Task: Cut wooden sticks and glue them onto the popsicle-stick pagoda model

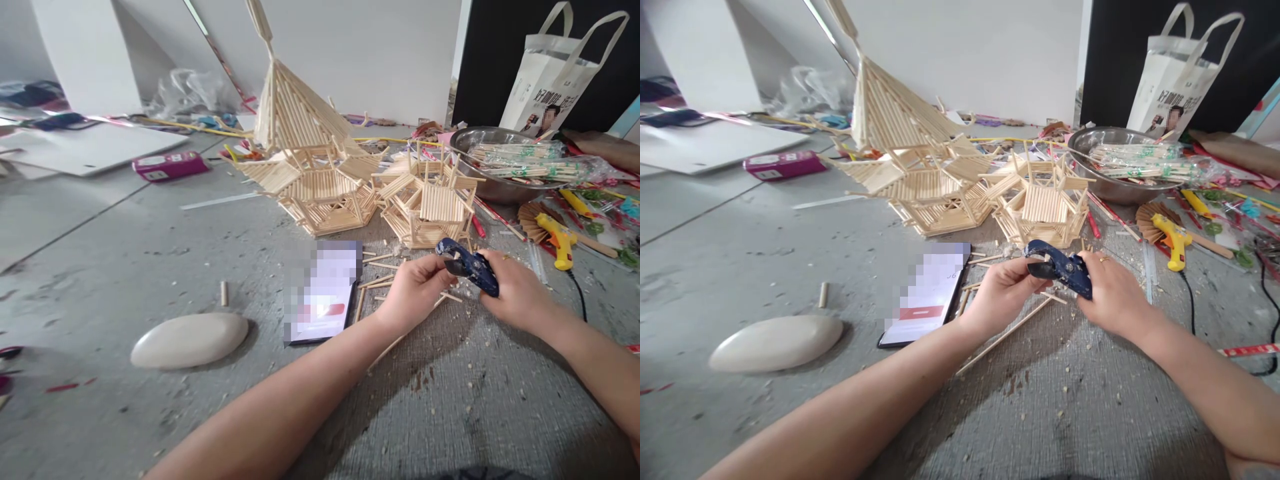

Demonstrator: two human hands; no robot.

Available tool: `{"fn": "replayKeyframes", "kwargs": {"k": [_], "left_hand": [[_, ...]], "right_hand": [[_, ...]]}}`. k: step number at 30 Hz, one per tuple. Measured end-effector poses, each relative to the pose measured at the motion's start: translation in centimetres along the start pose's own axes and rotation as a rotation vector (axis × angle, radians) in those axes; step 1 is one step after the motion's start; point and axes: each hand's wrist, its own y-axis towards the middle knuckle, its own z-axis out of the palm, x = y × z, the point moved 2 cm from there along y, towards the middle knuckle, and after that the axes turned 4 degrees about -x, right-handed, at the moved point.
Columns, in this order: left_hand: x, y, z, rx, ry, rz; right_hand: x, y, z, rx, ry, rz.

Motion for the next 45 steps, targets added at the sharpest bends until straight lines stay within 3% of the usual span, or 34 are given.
{"fn": "replayKeyframes", "kwargs": {"k": [45], "left_hand": [[-0.12, 0.01, -0.13, 0.02, 0.076, 0.008]], "right_hand": [[0.15, -0.5, 0.73, -0.006, -0.062, 0.068]]}}
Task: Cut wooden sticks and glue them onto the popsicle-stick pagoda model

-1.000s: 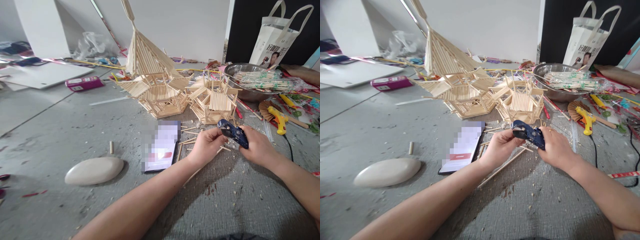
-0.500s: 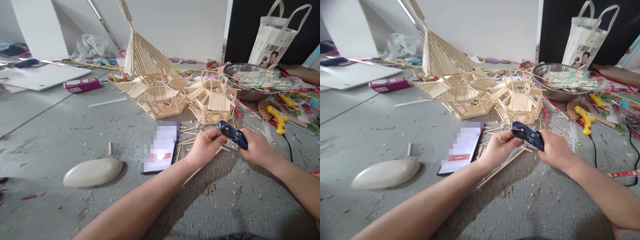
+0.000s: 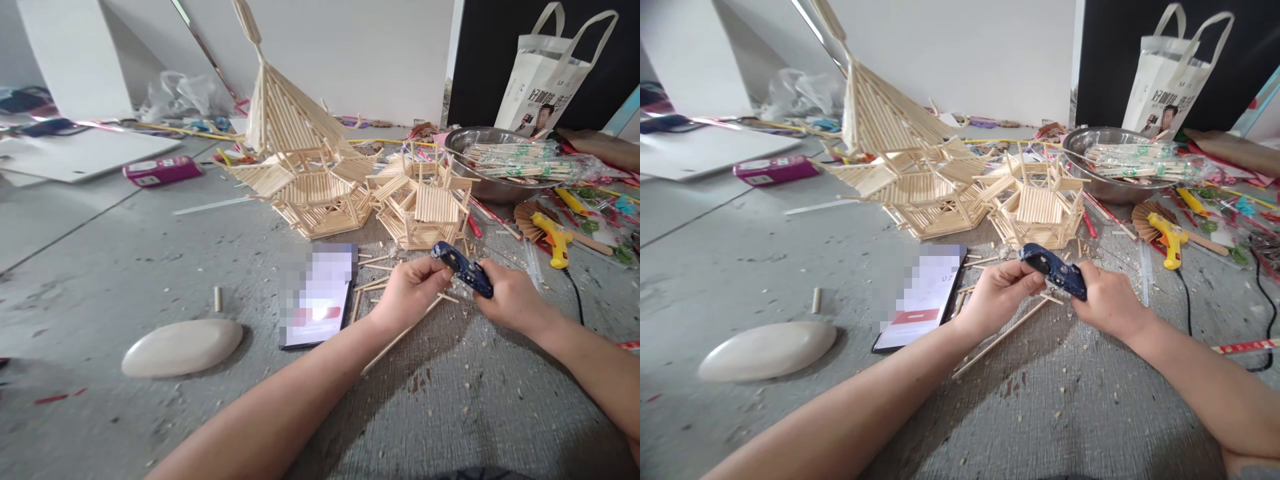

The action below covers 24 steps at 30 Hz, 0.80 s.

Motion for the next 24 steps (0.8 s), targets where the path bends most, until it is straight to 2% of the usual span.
{"fn": "replayKeyframes", "kwargs": {"k": [6, 10, 13, 17, 21, 24], "left_hand": [[-0.1, -0.3, 0.6, 0.029, 0.017, -0.032], [-0.2, -0.3, 0.6, -0.025, 0.022, -0.065], [-0.4, 0.1, 0.0, -0.094, 0.019, -0.08], [-0.5, 0.6, -0.6, -0.175, 0.013, -0.077], [-0.5, 1.3, -0.4, -0.194, 0.032, -0.094], [-0.4, 2.1, 0.1, -0.166, 0.043, -0.127]], "right_hand": [[-0.1, 0.5, -0.5, -0.009, 0.12, 0.093], [-1.8, 1.3, -1.5, -0.034, 0.124, 0.154], [-3.4, 1.8, -1.8, 0.09, 0.01, 0.067], [-4.4, 1.8, -0.8, 0.235, -0.095, -0.068], [-4.1, 1.5, 1.0, 0.25, -0.138, -0.148], [-3.7, 1.5, 1.5, 0.213, -0.118, -0.229]]}}
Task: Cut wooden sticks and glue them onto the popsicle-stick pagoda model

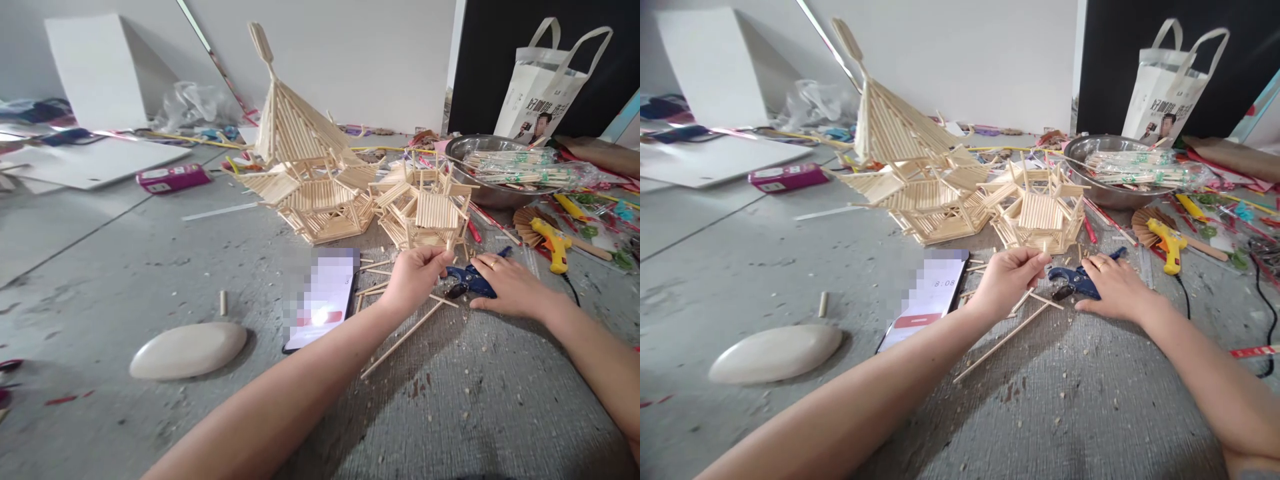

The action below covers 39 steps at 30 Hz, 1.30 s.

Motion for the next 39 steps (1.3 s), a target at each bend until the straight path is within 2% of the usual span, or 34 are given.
{"fn": "replayKeyframes", "kwargs": {"k": [3, 6, 8, 11, 17, 24, 30, 34, 39], "left_hand": [[0.2, 1.0, 0.8, 0.013, -0.052, -0.013], [0.2, 1.9, 1.5, 0.051, -0.133, -0.042], [0.2, 2.5, 2.0, 0.071, -0.211, -0.073], [0.3, 3.1, 2.6, 0.099, -0.308, -0.117], [0.9, 3.7, 3.1, 0.121, -0.396, -0.131], [1.1, 3.9, 3.3, 0.101, -0.532, -0.136], [1.4, 3.4, 3.8, 0.065, -0.775, -0.263], [1.3, 3.4, 4.2, 0.038, -0.79, -0.268], [1.2, 3.7, 4.5, 0.002, -0.773, -0.273]], "right_hand": [[0.0, 0.3, -1.2, -0.13, 0.072, -0.064], [-0.2, 0.8, -3.3, -0.462, 0.095, -0.077], [-0.2, 1.4, -4.4, -0.664, 0.025, -0.104], [0.0, 2.9, -4.7, -0.789, -0.101, -0.187], [-0.8, 5.3, -3.7, -0.822, -0.228, -0.294], [-1.7, 6.1, -3.9, -0.838, -0.171, -0.355], [-1.9, 6.7, -3.7, -0.782, -0.145, -0.321], [-1.9, 6.6, -3.3, -0.792, -0.086, -0.302], [-2.3, 6.1, -3.0, -0.818, -0.05, -0.154]]}}
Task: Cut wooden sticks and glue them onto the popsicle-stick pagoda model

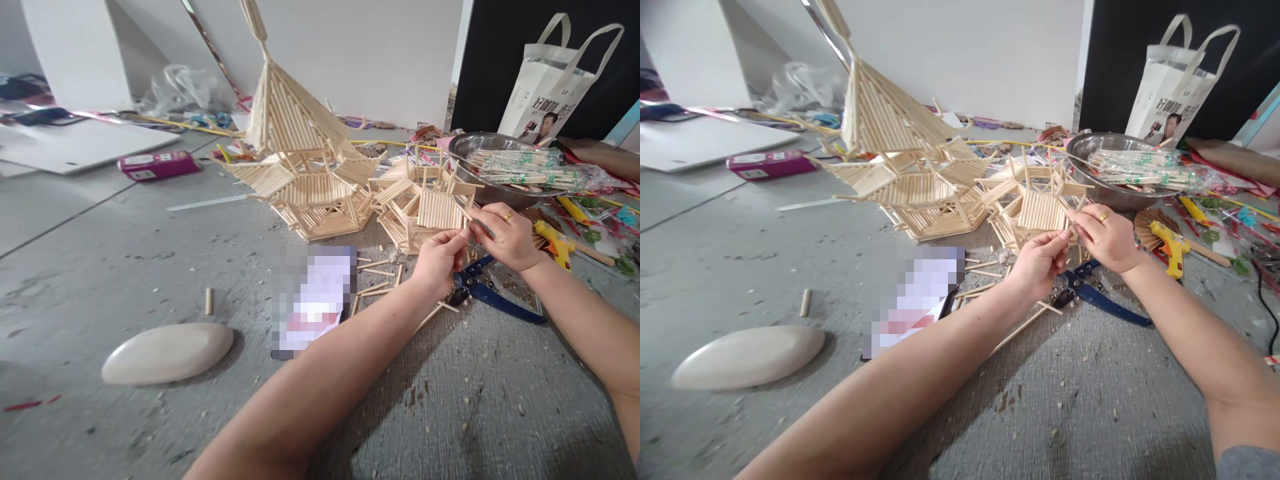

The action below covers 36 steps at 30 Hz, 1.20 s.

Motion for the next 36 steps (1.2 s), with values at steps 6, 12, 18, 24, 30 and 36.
{"fn": "replayKeyframes", "kwargs": {"k": [6, 12, 18, 24, 30, 36], "left_hand": [[0.27, 0.13, -0.12, -0.022, 0.003, -0.019], [0.39, 0.16, -0.22, -0.035, -0.007, -0.004], [0.44, 0.34, -0.26, -0.03, -0.01, 0.004], [0.23, 0.26, -0.14, -0.044, -0.006, -0.011], [0.18, 0.33, -0.26, -0.051, 0.024, 0.014], [0.21, 0.36, -0.54, -0.005, 0.02, 0.023]], "right_hand": [[-0.03, -0.32, 0.15, -0.003, 0.063, 0.011], [0.28, 0.05, 0.31, -0.03, 0.011, -0.017], [0.49, 0.58, 0.27, -0.012, -0.037, -0.048], [0.49, 0.64, 0.45, -0.017, -0.045, -0.052], [0.35, 0.56, 0.61, 0.048, -0.029, -0.008], [0.32, 0.65, 0.42, 0.048, -0.002, -0.041]]}}
